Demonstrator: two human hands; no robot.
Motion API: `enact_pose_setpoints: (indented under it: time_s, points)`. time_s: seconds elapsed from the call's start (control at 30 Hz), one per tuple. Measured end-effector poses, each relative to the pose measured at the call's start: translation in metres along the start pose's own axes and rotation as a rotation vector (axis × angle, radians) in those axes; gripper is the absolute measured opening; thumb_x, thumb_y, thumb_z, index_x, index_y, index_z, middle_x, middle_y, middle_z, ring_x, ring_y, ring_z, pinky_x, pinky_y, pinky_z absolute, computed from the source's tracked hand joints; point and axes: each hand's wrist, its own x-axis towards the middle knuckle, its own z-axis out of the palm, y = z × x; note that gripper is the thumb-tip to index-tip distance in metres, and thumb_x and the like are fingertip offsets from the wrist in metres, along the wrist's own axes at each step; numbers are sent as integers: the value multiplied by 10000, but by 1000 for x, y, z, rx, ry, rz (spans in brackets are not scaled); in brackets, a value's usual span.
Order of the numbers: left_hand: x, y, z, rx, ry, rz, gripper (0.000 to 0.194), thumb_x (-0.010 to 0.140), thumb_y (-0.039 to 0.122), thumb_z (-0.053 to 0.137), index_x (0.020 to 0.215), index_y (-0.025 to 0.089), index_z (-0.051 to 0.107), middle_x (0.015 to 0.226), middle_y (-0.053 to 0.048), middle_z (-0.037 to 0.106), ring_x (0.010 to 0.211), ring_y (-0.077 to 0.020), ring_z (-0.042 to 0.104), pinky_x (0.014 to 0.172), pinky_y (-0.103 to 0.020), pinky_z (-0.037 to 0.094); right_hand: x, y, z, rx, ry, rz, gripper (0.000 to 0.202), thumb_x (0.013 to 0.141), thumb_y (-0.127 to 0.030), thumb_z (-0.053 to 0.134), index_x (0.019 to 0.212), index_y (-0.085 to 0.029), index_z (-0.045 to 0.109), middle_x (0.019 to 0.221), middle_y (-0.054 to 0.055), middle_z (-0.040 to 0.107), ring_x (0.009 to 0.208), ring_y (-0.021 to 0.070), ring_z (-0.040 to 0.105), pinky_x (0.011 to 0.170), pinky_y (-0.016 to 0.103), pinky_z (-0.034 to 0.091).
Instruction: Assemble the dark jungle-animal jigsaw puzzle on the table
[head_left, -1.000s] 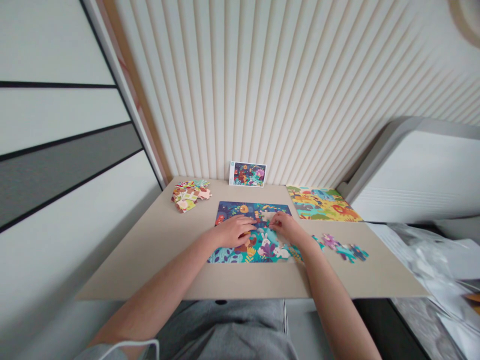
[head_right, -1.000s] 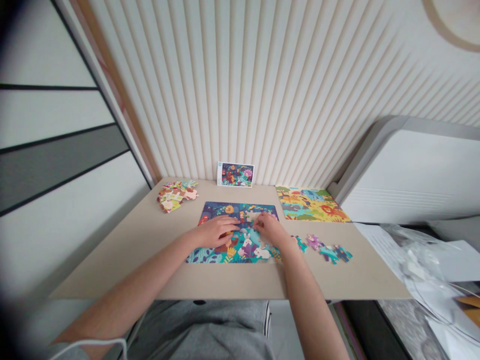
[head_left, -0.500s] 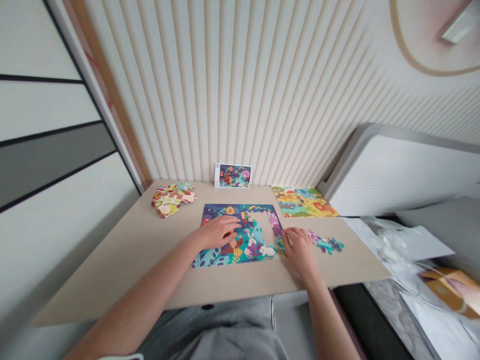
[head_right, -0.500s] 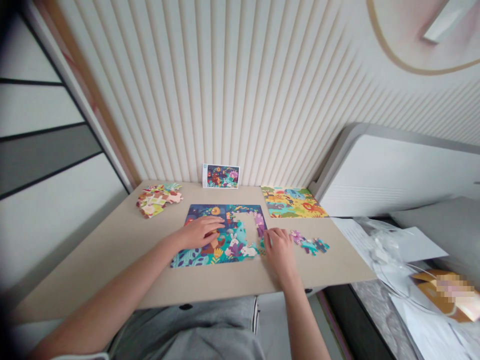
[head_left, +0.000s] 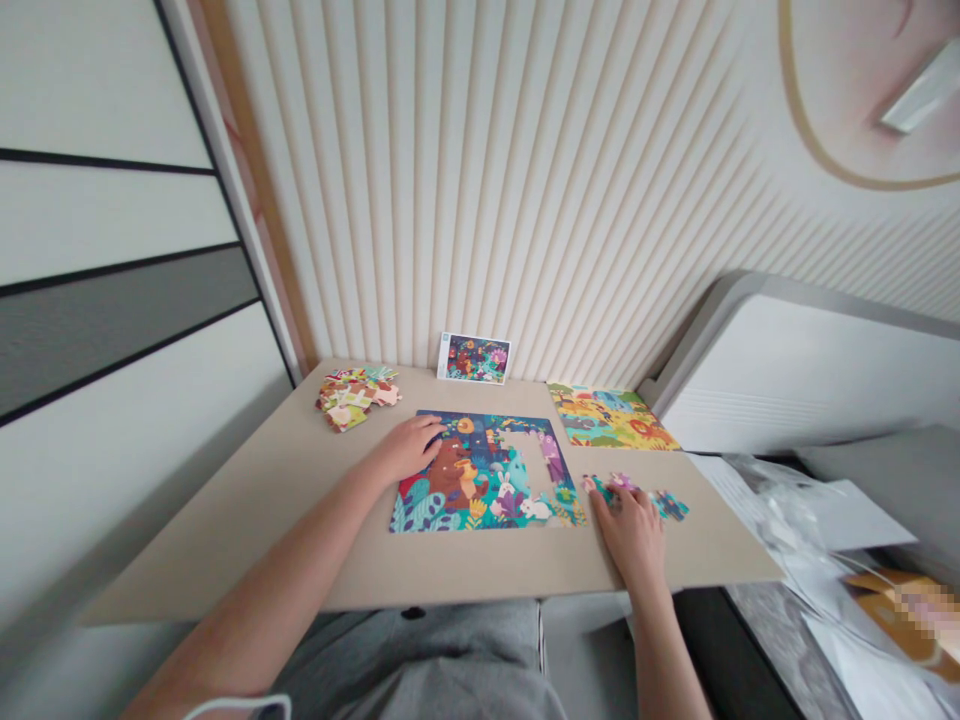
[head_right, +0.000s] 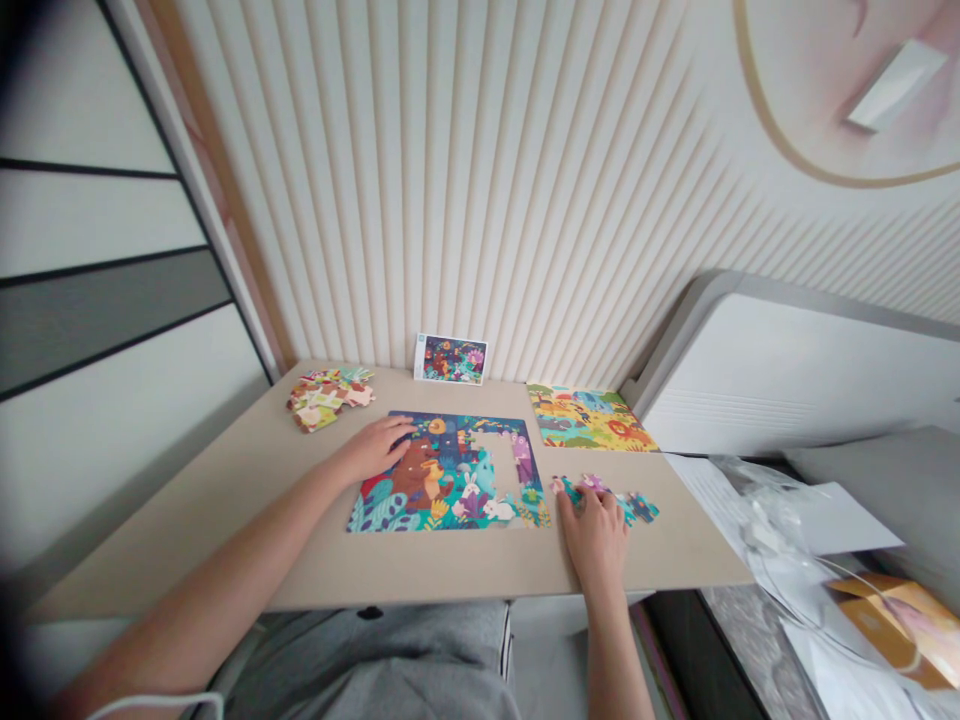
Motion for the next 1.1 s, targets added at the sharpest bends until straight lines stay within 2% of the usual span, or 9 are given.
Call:
enact_pose_setpoints:
  time_s: [0.1, 0.27, 0.37, 0.43, 0.53, 0.63, 0.8, 0.97, 1.1]
  points:
    - [0, 1, 1, -4, 0, -3, 379, 974, 311, 458, 1265, 194, 669, 1366, -112, 620, 1270, -257, 570, 1131, -429, 428, 3, 6, 2, 122, -8, 5, 537, 859, -684, 570, 1052, -203, 714, 1031, 159, 682, 970, 327, 622, 818, 412, 437]
    - [0, 2, -2, 15, -12, 0, 382, 978, 301, 448, 1262, 172, 669, 1370, -125, 614, 1273, -269, 565, 1128, -433, 428, 3, 15, 4, 428, -38, 90, 481, 860, -665, 592, 963, -201, 668, 774, 52, 669, 651, 209, 575, 620, 323, 413]
    - [0, 5, -4, 0, -7, 0, 367, 973, 297, 462, 1249, 185, 674, 1353, -120, 624, 1258, -267, 575, 1119, -432, 435, 5, 18, 4, 626, 21, 158, 454, 866, -636, 598, 917, -189, 664, 763, 51, 670, 669, 198, 583, 619, 310, 428]
    - [0, 6, -4, -9, -3, 0, 362, 969, 290, 467, 1248, 188, 674, 1347, -121, 625, 1249, -267, 580, 1115, -436, 438, 12, 17, 4, 764, 22, 188, 464, 850, -622, 625, 976, -177, 665, 798, 59, 683, 700, 198, 608, 621, 300, 447]
    - [0, 6, -4, -12, 0, -8, 363, 970, 290, 474, 1259, 189, 668, 1356, -122, 619, 1252, -266, 577, 1113, -434, 439, 36, 6, 9, 914, -120, 171, 572, 823, -592, 660, 1205, -168, 618, 775, 39, 674, 645, 188, 624, 561, 282, 452]
    - [0, 6, -3, -21, 0, -8, 366, 974, 293, 481, 1280, 192, 657, 1374, -119, 608, 1274, -257, 562, 1121, -424, 433, 73, -19, 21, 940, -253, 91, 649, 800, -542, 669, 1319, -165, 570, 805, 44, 683, 634, 198, 665, 533, 280, 469]
    - [-2, 6, -3, -32, 15, -18, 359, 972, 277, 494, 1286, 206, 654, 1368, -115, 612, 1269, -251, 565, 1115, -425, 439, 121, -68, 50, 936, -261, 18, 587, 770, -463, 622, 1264, -146, 638, 814, 52, 685, 624, 206, 673, 539, 305, 506]
    - [-2, 8, -6, -49, 13, -2, 336, 964, 263, 513, 1257, 223, 672, 1353, -110, 618, 1263, -254, 569, 1112, -425, 439, 119, -76, 64, 919, -120, -40, 476, 779, -502, 655, 1099, -151, 684, 791, 44, 679, 629, 180, 625, 602, 313, 506]
    - [-2, 7, -7, -49, 1, -1, 342, 965, 258, 506, 1261, 220, 672, 1350, -114, 613, 1250, -261, 571, 1102, -428, 443, 108, -62, 58, 1037, -181, -54, 430, 770, -535, 721, 1002, -183, 639, 770, 42, 695, 710, 204, 655, 674, 326, 520]
